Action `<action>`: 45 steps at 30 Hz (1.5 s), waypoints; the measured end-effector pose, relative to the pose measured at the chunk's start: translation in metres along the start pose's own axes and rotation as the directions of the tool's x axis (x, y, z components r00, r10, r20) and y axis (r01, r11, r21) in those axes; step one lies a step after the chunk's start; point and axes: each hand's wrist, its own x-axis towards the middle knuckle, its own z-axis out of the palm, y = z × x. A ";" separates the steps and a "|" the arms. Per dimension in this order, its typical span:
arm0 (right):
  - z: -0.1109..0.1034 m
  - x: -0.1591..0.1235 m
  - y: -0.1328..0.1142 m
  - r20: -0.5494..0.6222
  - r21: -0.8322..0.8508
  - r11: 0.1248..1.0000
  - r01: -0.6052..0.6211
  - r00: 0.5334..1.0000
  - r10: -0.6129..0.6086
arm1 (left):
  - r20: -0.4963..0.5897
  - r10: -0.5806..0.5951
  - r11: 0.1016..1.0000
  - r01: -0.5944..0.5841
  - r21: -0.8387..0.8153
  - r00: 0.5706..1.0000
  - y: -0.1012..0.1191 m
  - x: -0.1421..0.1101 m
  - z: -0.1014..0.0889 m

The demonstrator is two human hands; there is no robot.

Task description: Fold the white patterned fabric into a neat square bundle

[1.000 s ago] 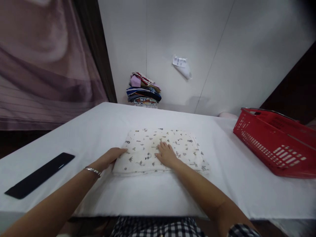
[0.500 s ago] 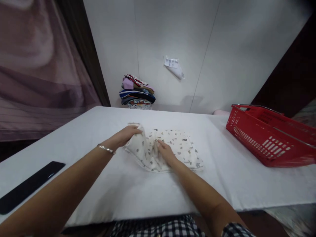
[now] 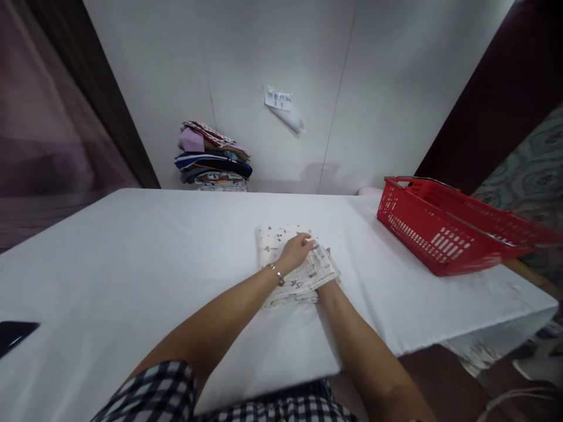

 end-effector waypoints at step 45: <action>-0.084 -0.083 -0.049 -0.073 -0.715 0.692 0.100 0.973 -0.217 | 0.298 0.373 0.690 -0.478 0.544 0.878 -0.021 -0.078 0.038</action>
